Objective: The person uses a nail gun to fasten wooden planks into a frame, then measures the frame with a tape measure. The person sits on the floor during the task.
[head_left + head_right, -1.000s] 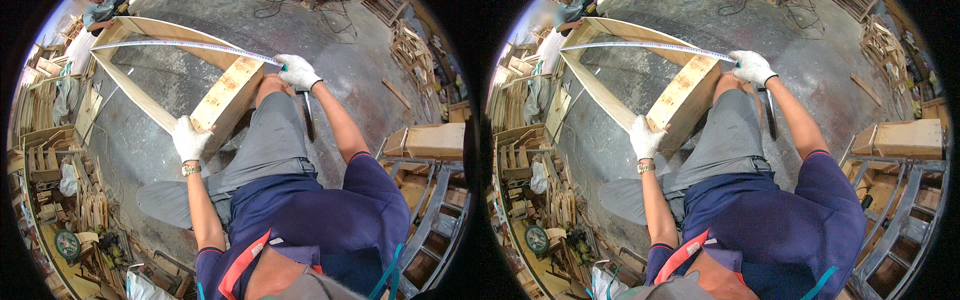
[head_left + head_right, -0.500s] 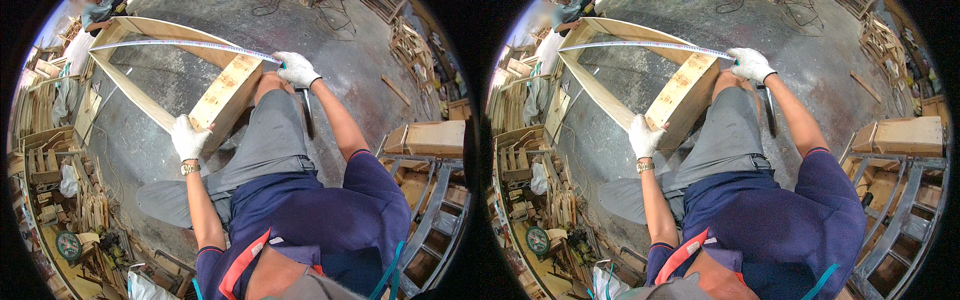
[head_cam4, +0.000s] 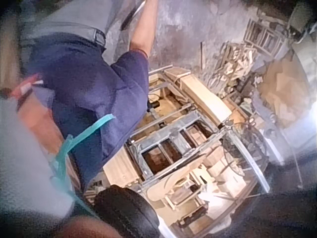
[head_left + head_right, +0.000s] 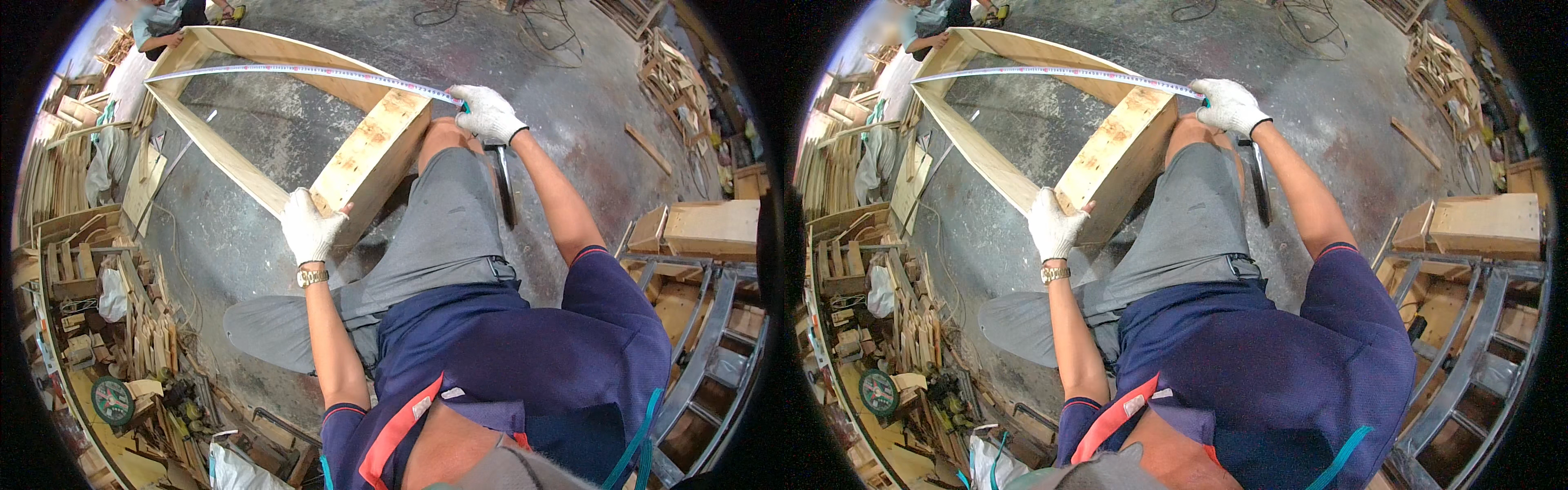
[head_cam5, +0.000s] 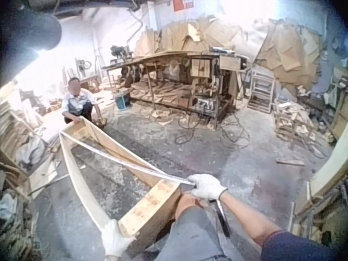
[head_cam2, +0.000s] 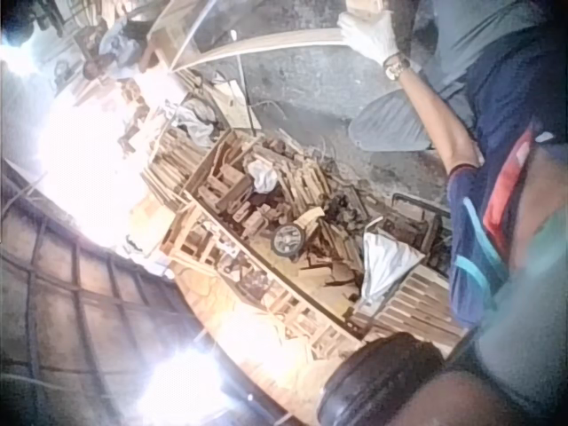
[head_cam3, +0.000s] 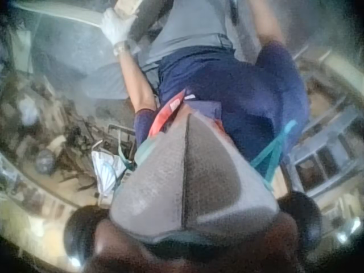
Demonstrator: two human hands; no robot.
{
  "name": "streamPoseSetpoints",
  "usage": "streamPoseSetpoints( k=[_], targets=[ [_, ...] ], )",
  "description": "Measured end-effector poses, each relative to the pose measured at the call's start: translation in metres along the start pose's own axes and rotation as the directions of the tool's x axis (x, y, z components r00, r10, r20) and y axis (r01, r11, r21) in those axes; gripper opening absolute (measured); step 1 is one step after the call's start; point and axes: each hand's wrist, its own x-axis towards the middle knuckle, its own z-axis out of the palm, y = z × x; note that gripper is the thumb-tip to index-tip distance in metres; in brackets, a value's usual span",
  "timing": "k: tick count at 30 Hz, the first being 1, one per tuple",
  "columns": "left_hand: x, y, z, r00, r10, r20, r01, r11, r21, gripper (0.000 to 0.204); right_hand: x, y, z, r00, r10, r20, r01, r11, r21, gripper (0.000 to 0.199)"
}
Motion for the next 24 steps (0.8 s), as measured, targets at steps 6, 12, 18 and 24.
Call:
streamPoseSetpoints(
  k=[6,12,18,24],
  targets=[
    [0.0011,0.0026,-0.0024,0.999,-0.029,0.028,0.030,0.999,-0.023,0.073,0.0007,-0.0014,-0.0013,1.000,0.015,0.017,-0.015,1.000,0.008,0.060],
    [0.0005,0.0006,0.0006,0.999,-0.029,0.029,0.029,0.999,-0.013,0.072,0.0010,0.0005,0.0013,1.000,0.016,0.014,-0.016,1.000,0.000,0.059],
    [0.0011,-0.0010,0.0007,0.999,-0.025,0.038,0.026,0.999,-0.029,0.072,0.0026,0.0037,0.0038,1.000,0.000,-0.003,0.000,1.000,-0.006,0.060],
    [0.0010,-0.0013,0.0015,1.000,-0.016,0.022,0.016,1.000,-0.023,0.073,0.0034,0.0041,0.0064,1.000,0.006,0.004,-0.006,1.000,-0.012,0.061]
  ],
)
